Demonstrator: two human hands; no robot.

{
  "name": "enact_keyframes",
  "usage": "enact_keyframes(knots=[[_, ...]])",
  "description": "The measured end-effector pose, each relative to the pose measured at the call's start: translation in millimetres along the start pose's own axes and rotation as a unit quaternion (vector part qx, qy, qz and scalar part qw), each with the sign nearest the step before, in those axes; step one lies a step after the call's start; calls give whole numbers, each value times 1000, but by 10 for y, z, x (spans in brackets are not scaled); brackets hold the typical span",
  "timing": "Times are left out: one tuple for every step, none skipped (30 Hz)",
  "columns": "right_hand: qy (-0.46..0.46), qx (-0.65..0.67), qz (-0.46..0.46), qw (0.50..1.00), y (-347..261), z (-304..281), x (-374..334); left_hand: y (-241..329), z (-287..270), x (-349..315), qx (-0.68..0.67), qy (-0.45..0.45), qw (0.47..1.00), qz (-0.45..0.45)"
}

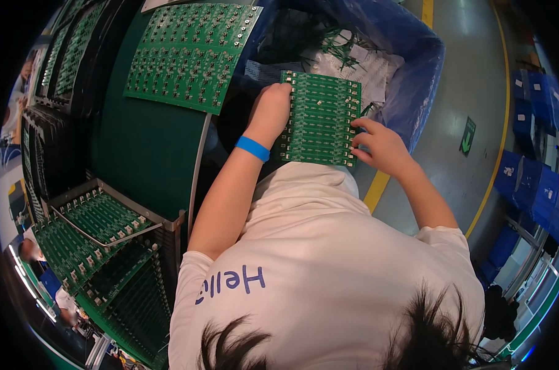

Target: Organizing and stacking printed circuit boards (PCBs) at an electronics factory workbench.

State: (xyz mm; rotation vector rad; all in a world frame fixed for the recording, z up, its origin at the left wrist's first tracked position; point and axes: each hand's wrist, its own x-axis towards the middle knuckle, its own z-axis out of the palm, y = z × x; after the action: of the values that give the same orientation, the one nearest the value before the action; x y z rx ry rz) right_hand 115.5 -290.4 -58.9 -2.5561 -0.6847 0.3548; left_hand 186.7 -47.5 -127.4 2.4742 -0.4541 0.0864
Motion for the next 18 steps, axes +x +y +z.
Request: enact_keyframes(knots=[[-4,-2,8,1000,-9,-2,-4,19,-21,7,0,0,1000,0],[-4,-2,9,1000,-3,20,-10,37,-44,14,-5,-12,1000,-18],[5,7,2,1000,11,62,-19,54,-66,26,-10,-24,999,-36],[13,16,-5,1000,14,88,-26,66,-87,35,-11,-24,999,-37],[13,16,-5,1000,7,88,-28,76,-104,45,-9,-25,999,-34],[-2,23,15,1000,-4,86,-29,79,-110,49,-7,-27,999,-31],[-17,29,34,999,-11,71,-32,72,-104,53,-8,-26,999,-31],[-18,28,34,999,-14,50,-36,57,-94,55,4,-26,999,-37],[-1,67,55,996,-13,26,-36,50,-83,51,15,-26,999,-42],[17,106,76,991,-5,12,-31,49,-74,46,15,-27,999,-42],[17,106,76,991,57,37,-29,48,-65,38,17,-20,999,-38],[100,96,91,986,163,88,-28,46,-56,33,20,-14,999,-35],[181,85,104,974,190,90,-2,48,-56,30,20,-15,999,-36],[180,86,105,974,202,61,14,46,-57,30,15,-9,999,-29],[226,47,96,968,201,-2,30,42,-59,30,10,-4,1000,-22],[271,8,87,958,181,-52,36,42,-63,30,9,-6,1000,-22],[270,8,90,959,167,-60,11,38,-69,32,6,2,1000,-14],[159,30,46,986,144,-60,-29,32,-77,33,3,9,1000,-6]])
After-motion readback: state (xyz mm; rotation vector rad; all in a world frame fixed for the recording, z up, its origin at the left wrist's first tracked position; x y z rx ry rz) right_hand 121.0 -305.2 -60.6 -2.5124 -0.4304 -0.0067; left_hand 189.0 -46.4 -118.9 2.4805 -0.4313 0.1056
